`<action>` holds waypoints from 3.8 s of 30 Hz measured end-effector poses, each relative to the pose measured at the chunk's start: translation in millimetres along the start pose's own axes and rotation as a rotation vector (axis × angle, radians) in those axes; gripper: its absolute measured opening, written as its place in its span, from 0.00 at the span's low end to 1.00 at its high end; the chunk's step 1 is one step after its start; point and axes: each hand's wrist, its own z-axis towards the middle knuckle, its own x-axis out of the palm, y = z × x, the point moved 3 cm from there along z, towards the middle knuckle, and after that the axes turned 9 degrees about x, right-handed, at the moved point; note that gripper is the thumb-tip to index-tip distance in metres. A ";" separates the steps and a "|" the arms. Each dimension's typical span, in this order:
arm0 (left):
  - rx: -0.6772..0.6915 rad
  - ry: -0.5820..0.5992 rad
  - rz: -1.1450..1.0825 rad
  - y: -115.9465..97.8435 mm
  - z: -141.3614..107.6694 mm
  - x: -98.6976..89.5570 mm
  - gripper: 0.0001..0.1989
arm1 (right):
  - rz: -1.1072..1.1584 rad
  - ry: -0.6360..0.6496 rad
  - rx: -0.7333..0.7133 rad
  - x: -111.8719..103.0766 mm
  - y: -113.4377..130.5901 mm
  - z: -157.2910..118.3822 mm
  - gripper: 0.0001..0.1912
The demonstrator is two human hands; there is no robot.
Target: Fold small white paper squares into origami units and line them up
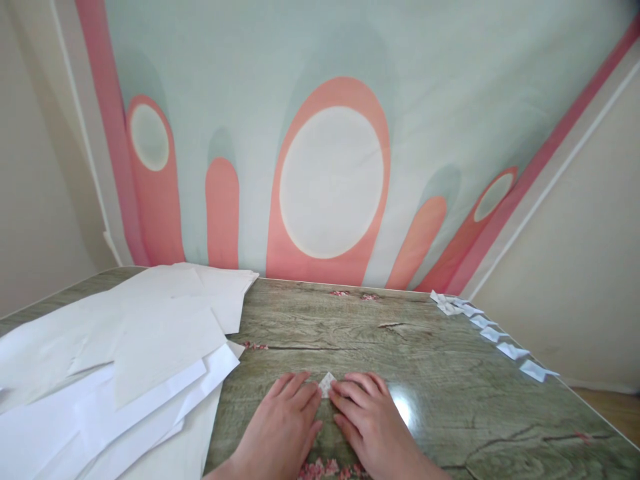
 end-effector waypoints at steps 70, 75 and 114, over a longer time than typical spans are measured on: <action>0.068 -0.093 -0.067 7.5 30.6 -2.0 0.08 | 0.405 -0.075 0.144 -6.0 -12.7 14.6 0.17; 0.005 -0.236 -0.368 22.0 26.3 -3.2 0.12 | 0.650 -0.175 0.147 -9.6 -11.6 32.6 0.12; -0.004 -0.372 -0.770 26.4 26.3 -0.4 0.21 | 0.799 -0.254 0.204 9.6 -5.2 21.1 0.05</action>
